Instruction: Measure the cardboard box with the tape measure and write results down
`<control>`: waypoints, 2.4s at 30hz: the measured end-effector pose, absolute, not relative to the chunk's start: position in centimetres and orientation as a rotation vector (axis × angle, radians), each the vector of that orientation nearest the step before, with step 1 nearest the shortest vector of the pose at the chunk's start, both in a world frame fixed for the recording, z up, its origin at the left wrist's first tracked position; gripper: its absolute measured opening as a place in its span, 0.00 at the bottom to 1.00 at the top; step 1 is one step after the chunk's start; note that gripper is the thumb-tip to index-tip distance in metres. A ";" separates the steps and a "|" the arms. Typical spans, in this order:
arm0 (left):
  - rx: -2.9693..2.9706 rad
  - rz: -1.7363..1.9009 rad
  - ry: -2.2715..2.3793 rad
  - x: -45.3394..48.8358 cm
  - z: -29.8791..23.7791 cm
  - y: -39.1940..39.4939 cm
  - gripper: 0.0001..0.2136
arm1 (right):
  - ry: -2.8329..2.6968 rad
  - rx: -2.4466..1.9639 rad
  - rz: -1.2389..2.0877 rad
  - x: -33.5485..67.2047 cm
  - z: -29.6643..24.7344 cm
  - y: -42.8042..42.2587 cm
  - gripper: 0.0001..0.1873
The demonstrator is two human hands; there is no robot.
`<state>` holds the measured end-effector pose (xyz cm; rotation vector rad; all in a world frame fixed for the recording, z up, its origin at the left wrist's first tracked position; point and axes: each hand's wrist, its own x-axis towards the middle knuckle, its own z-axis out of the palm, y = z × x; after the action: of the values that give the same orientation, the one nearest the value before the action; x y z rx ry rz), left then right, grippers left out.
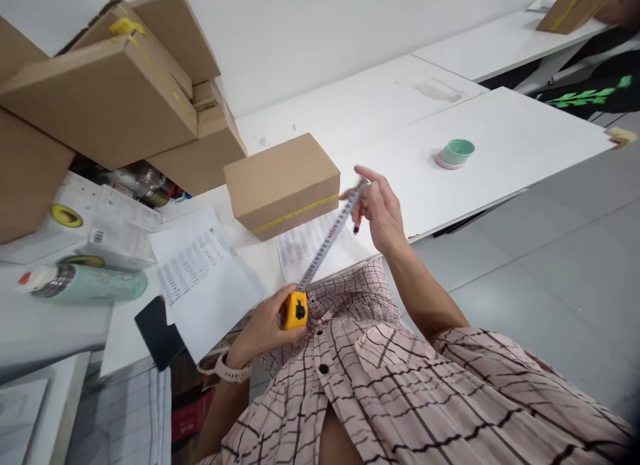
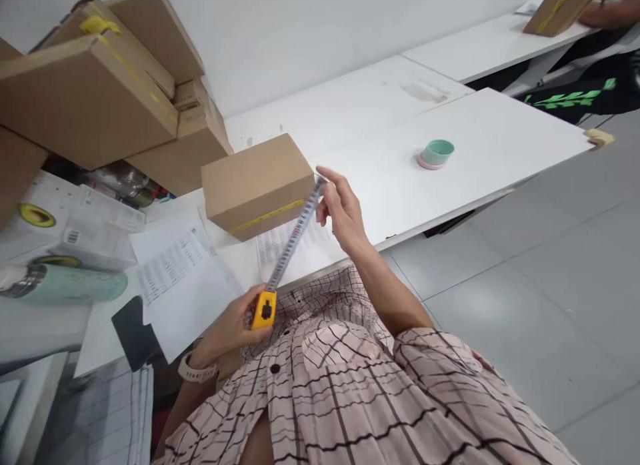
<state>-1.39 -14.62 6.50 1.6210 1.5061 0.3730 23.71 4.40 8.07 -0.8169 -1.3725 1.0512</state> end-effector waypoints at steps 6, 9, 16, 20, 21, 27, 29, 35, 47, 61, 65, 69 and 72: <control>1.599 0.422 1.491 0.8 4.6 -14.0 0.40 | -1.191 -0.908 1.119 24.4 3.8 -0.1 0.17; 1.571 0.648 1.529 1.3 4.4 -13.1 0.45 | -1.517 -0.917 1.200 23.9 2.3 -2.7 0.14; 1.961 0.994 1.848 -0.7 9.2 -7.8 0.39 | -1.649 -1.414 0.873 25.5 -0.1 2.0 0.20; 2.232 1.127 2.114 -3.4 12.7 -1.2 0.36 | -1.645 -1.932 0.587 27.0 -1.0 8.2 0.27; 2.270 1.081 2.166 -4.1 13.1 0.7 0.35 | -1.714 -1.992 0.564 27.0 -1.1 9.1 0.30; 2.238 0.718 2.257 -6.8 12.3 8.3 0.28 | -2.117 -2.041 0.455 25.9 -1.2 10.5 0.27; 2.278 0.844 2.210 -6.5 11.2 7.9 0.25 | -2.152 -1.987 0.478 26.4 -1.5 10.7 0.26; 2.577 1.047 1.737 0.8 2.6 -1.7 0.17 | -1.450 -1.378 1.162 30.5 -2.6 9.7 0.20; 2.552 0.187 1.766 11.2 -4.4 -5.0 0.31 | -1.414 -0.913 1.545 26.7 -1.7 5.1 0.26; 2.522 0.142 1.856 12.4 -3.8 -4.7 0.28 | -1.507 -1.129 1.278 25.1 -3.6 6.7 0.18; 2.531 0.160 1.853 12.4 -3.9 -4.7 0.27 | -1.504 -1.200 1.192 24.8 -3.6 6.7 0.18; 2.532 0.168 1.861 12.4 -4.0 -4.7 0.27 | -1.538 -1.205 1.156 24.8 -3.7 6.8 0.16; 2.525 0.174 1.857 12.4 -4.0 -4.8 0.27 | -1.556 -1.206 1.141 24.9 -3.9 6.8 0.16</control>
<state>12.42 -4.75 -3.98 2.5247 1.8567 0.1745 24.87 6.85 -3.91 -1.2061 -1.5557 1.1406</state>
